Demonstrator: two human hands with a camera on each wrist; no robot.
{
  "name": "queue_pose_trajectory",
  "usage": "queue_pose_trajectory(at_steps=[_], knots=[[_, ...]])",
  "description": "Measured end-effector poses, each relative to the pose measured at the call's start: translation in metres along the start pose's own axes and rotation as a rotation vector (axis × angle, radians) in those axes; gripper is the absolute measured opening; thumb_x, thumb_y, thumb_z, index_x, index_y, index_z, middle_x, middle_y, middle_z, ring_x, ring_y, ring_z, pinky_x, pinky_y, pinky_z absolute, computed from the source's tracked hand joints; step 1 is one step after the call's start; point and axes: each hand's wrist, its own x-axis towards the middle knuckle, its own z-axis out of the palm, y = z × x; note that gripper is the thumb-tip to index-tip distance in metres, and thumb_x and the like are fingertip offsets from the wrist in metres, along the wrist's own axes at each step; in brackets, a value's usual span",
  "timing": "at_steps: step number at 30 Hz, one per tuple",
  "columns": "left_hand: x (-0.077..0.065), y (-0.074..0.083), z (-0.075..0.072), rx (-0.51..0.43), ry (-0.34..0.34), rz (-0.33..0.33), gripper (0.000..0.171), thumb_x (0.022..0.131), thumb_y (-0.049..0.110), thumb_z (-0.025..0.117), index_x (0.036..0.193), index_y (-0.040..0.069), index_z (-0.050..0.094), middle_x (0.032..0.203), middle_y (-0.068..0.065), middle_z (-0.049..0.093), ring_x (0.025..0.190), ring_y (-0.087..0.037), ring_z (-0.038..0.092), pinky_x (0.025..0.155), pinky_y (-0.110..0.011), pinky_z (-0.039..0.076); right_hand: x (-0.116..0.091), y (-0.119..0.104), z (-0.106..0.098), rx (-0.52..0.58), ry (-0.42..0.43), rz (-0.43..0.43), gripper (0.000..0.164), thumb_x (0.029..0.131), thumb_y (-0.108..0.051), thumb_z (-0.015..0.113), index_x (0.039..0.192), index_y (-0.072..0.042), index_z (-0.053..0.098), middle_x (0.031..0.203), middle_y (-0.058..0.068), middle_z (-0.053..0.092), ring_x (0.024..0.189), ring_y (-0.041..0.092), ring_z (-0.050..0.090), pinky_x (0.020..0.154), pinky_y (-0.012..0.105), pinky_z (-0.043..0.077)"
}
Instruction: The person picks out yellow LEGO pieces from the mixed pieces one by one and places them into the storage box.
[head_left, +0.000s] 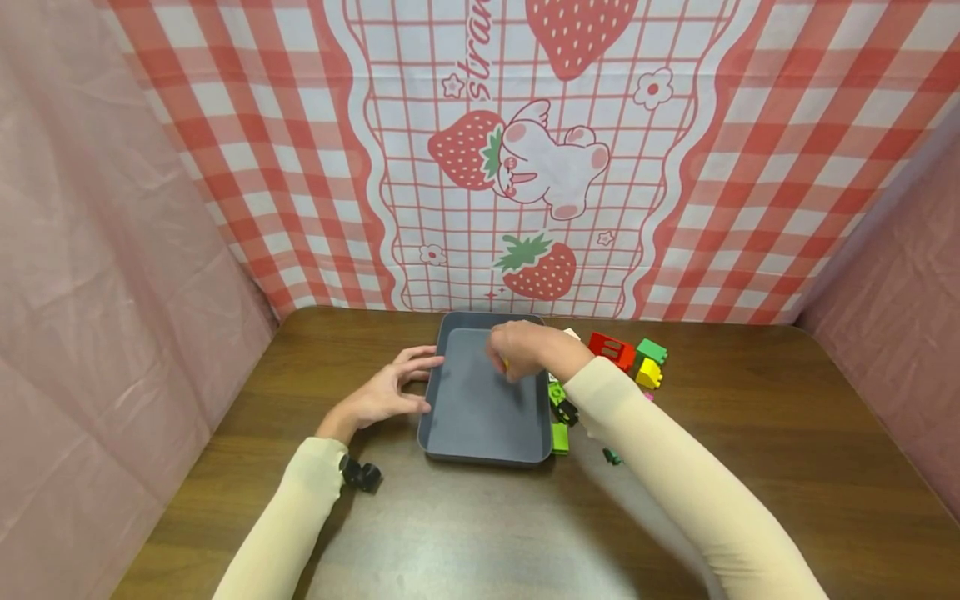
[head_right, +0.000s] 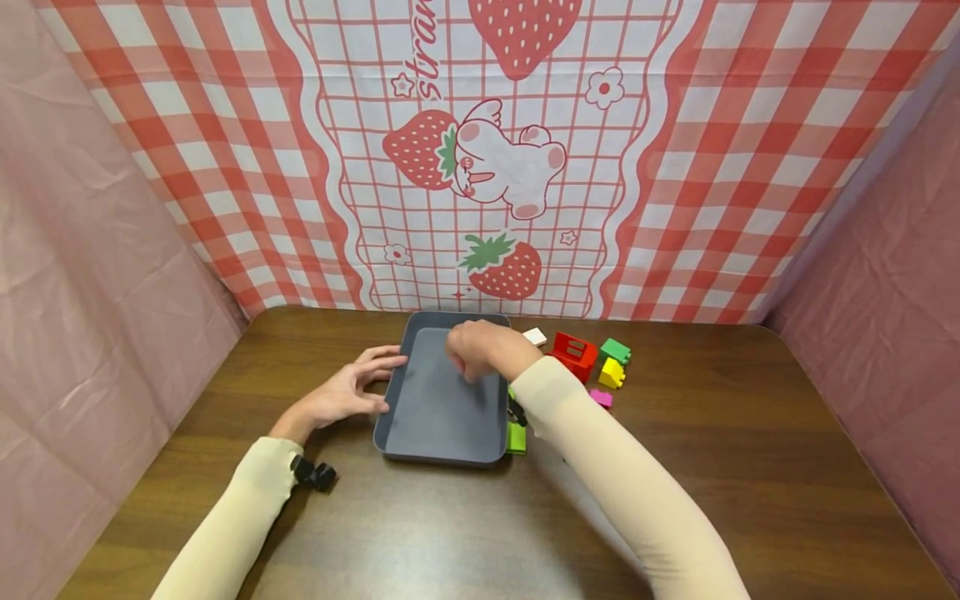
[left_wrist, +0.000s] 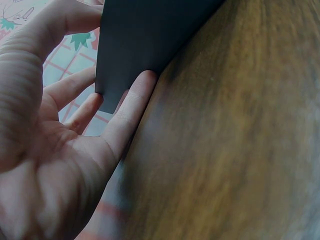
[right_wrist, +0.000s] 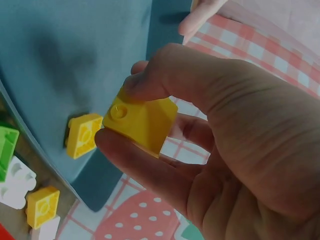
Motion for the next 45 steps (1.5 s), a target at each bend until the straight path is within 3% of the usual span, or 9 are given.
queue_pose_trajectory(at_steps=[4,9,15,29,45], knots=[[0.000,0.000,0.000,-0.006,-0.002,-0.001,0.081,0.097,-0.007,0.077,0.170,-0.006,0.042,0.185,-0.021,0.016,0.162,-0.060,0.033,0.103,-0.022,0.058,0.025,0.021,0.023,0.037,-0.035,-0.009,0.026,0.090,-0.008,0.089,0.081,-0.026,0.072,0.095,-0.001,0.071,0.085,0.021,0.063,0.075,0.046,0.056],[0.001,0.000,-0.001,-0.016,-0.004,0.001,0.081,0.097,-0.007,0.078,0.170,-0.007,0.042,0.186,-0.021,0.016,0.163,-0.060,0.033,0.104,-0.023,0.059,0.000,-0.005,0.000,0.096,-0.090,-0.004,0.027,0.090,0.002,0.083,0.079,-0.019,0.071,0.087,0.000,0.071,0.082,0.021,0.064,0.076,0.038,0.057],[0.000,-0.001,-0.001,-0.010,-0.006,0.000,0.081,0.097,-0.007,0.078,0.170,-0.006,0.042,0.186,-0.020,0.015,0.163,-0.059,0.032,0.104,-0.022,0.059,-0.022,-0.025,-0.014,0.099,-0.095,0.003,0.027,0.090,0.004,0.081,0.077,-0.016,0.070,0.086,0.000,0.070,0.080,0.015,0.059,0.072,0.026,0.048],[0.000,-0.001,-0.001,0.010,0.001,0.010,0.081,0.097,-0.006,0.079,0.170,-0.005,0.043,0.185,-0.022,0.017,0.162,-0.061,0.034,0.101,-0.018,0.057,-0.020,-0.024,-0.003,0.121,-0.136,0.027,0.031,0.090,0.007,0.080,0.075,-0.018,0.069,0.084,-0.001,0.068,0.079,0.016,0.057,0.068,0.025,0.045],[0.000,0.000,-0.001,0.001,-0.002,0.010,0.081,0.098,-0.007,0.078,0.170,-0.007,0.042,0.185,-0.022,0.016,0.162,-0.061,0.033,0.102,-0.019,0.058,-0.023,-0.026,0.003,0.100,-0.112,0.008,0.029,0.089,0.007,0.080,0.076,-0.017,0.071,0.086,-0.001,0.066,0.083,0.017,0.056,0.071,0.025,0.045]])
